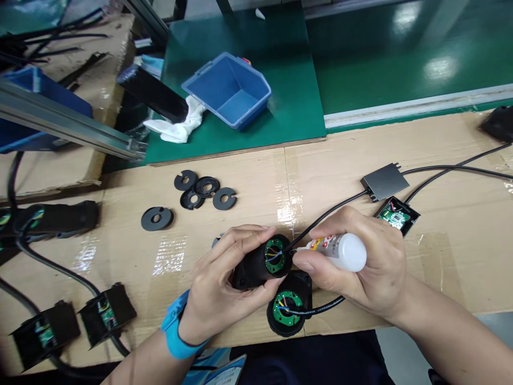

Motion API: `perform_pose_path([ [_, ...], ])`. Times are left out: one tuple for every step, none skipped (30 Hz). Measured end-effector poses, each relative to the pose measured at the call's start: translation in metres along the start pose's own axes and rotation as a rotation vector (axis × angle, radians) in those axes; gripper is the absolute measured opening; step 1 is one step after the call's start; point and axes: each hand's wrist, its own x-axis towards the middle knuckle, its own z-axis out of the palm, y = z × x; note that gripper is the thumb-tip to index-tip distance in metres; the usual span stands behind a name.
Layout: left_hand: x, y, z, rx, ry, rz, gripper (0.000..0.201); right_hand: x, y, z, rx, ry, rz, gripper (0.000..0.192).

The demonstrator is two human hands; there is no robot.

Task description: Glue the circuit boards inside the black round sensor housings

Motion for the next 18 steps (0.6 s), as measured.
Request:
perform_pose_path([
  [0.000, 0.000, 0.000, -0.010, -0.006, -0.010, 0.055, 0.001, 0.000, 0.000, -0.006, 0.002, -0.011, 0.013],
  [0.000, 0.000, -0.001, -0.019, -0.013, -0.019, 0.056, 0.001, 0.000, 0.001, -0.011, 0.005, -0.024, 0.013],
  [0.000, 0.000, -0.001, -0.029, -0.019, -0.028, 0.058, 0.001, -0.001, 0.001, -0.016, 0.007, -0.035, 0.013],
  [0.001, 0.000, -0.001, -0.041, -0.023, -0.038, 0.059, 0.001, -0.001, 0.000, -0.019, 0.007, -0.045, 0.014],
  [0.001, 0.000, -0.001, -0.052, -0.025, -0.046, 0.060, 0.001, -0.001, 0.000, -0.019, 0.005, -0.050, 0.015],
  [0.001, 0.000, -0.001, -0.065, -0.028, -0.055, 0.061, 0.000, -0.001, -0.001, -0.012, 0.002, -0.051, 0.015],
  [0.002, 0.000, -0.002, -0.080, -0.030, -0.064, 0.062, -0.001, 0.000, -0.003, 0.004, 0.001, -0.046, 0.015],
  [0.002, -0.001, -0.002, -0.093, -0.031, -0.076, 0.062, -0.002, 0.001, -0.003, 0.022, 0.005, -0.034, 0.015],
  [0.002, -0.002, -0.002, -0.106, -0.031, -0.090, 0.061, -0.003, 0.003, -0.004, 0.044, 0.018, -0.016, 0.014],
  [0.002, -0.003, -0.001, -0.120, -0.032, -0.107, 0.060, -0.004, 0.004, -0.004, 0.069, 0.054, 0.004, 0.013],
  [0.002, -0.004, -0.001, -0.136, -0.036, -0.128, 0.058, -0.005, 0.007, -0.003, 0.100, 0.109, 0.027, 0.013],
  [0.002, -0.005, 0.000, -0.157, -0.038, -0.152, 0.057, -0.005, 0.008, -0.002, 0.137, 0.174, 0.053, 0.014],
  [0.001, -0.007, 0.000, -0.184, -0.043, -0.180, 0.056, -0.006, 0.010, 0.000, 0.177, 0.233, 0.083, 0.017],
  [0.001, -0.008, 0.001, -0.220, -0.049, -0.211, 0.056, -0.006, 0.011, 0.002, 0.211, 0.267, 0.120, 0.019],
  [0.000, -0.009, 0.002, -0.264, -0.055, -0.242, 0.057, -0.006, 0.011, 0.004, 0.238, 0.272, 0.157, 0.019],
  [-0.001, -0.009, 0.004, -0.314, -0.058, -0.273, 0.058, -0.007, 0.011, 0.006, 0.253, 0.250, 0.184, 0.018],
  [-0.002, -0.009, 0.005, -0.365, -0.060, -0.299, 0.059, -0.008, 0.010, 0.008, 0.260, 0.214, 0.203, 0.016],
  [-0.002, -0.009, 0.005, -0.414, -0.062, -0.322, 0.060, -0.009, 0.009, 0.009, 0.261, 0.178, 0.207, 0.015],
])
